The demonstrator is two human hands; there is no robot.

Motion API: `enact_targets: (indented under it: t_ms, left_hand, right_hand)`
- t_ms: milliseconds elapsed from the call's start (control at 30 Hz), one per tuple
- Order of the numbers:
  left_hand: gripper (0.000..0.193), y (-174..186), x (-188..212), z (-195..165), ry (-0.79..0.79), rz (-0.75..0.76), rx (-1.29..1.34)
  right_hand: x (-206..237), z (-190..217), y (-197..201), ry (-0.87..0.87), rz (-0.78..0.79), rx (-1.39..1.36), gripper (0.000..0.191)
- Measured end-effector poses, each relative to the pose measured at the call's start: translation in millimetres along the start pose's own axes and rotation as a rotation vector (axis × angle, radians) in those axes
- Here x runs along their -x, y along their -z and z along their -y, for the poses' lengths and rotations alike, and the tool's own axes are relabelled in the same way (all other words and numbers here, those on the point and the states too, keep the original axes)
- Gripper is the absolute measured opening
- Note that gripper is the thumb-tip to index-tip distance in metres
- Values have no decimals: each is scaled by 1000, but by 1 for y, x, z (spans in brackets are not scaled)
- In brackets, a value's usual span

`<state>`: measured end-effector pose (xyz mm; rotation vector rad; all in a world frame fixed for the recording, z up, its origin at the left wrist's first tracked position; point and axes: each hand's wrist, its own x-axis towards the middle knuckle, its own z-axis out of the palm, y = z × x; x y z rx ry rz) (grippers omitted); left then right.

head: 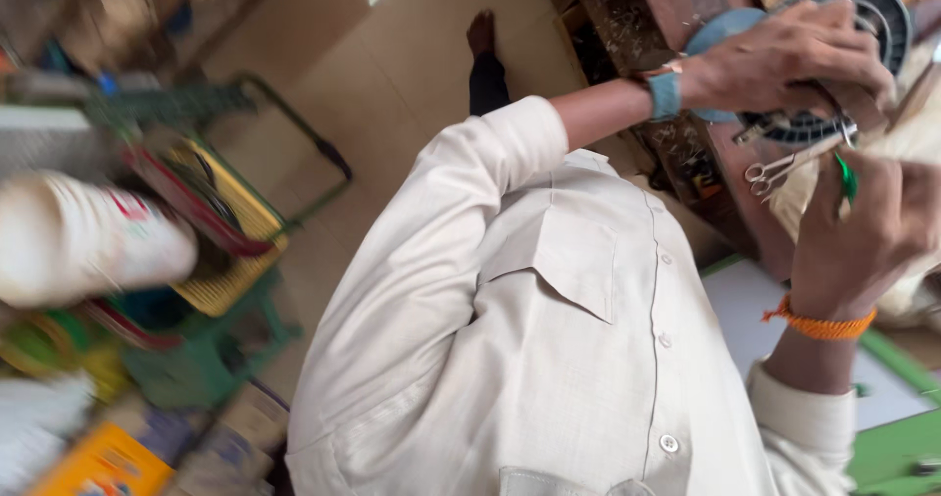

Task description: The person is repairing an electric motor stator by inserting small white insulating paper pieces into the copper windings. They use a green screwdriver to push the paper into place and scissors to cut the paper to size. The person works methodically around the stator, handling the paper and tools with both hands.

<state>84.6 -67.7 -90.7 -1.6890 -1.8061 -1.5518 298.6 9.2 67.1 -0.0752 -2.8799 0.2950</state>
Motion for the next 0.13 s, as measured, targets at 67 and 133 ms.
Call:
enact_targets:
  t_ms: [67, 133]
  left_hand:
    - [49, 4, 0, -1, -49, -23, -3]
    - [52, 9, 15, -8, -31, -252, -279]
  right_hand:
    - [-5, -1, 8, -176, 17, -596, 26]
    - [-26, 1, 15, -390, 124, -1150, 34]
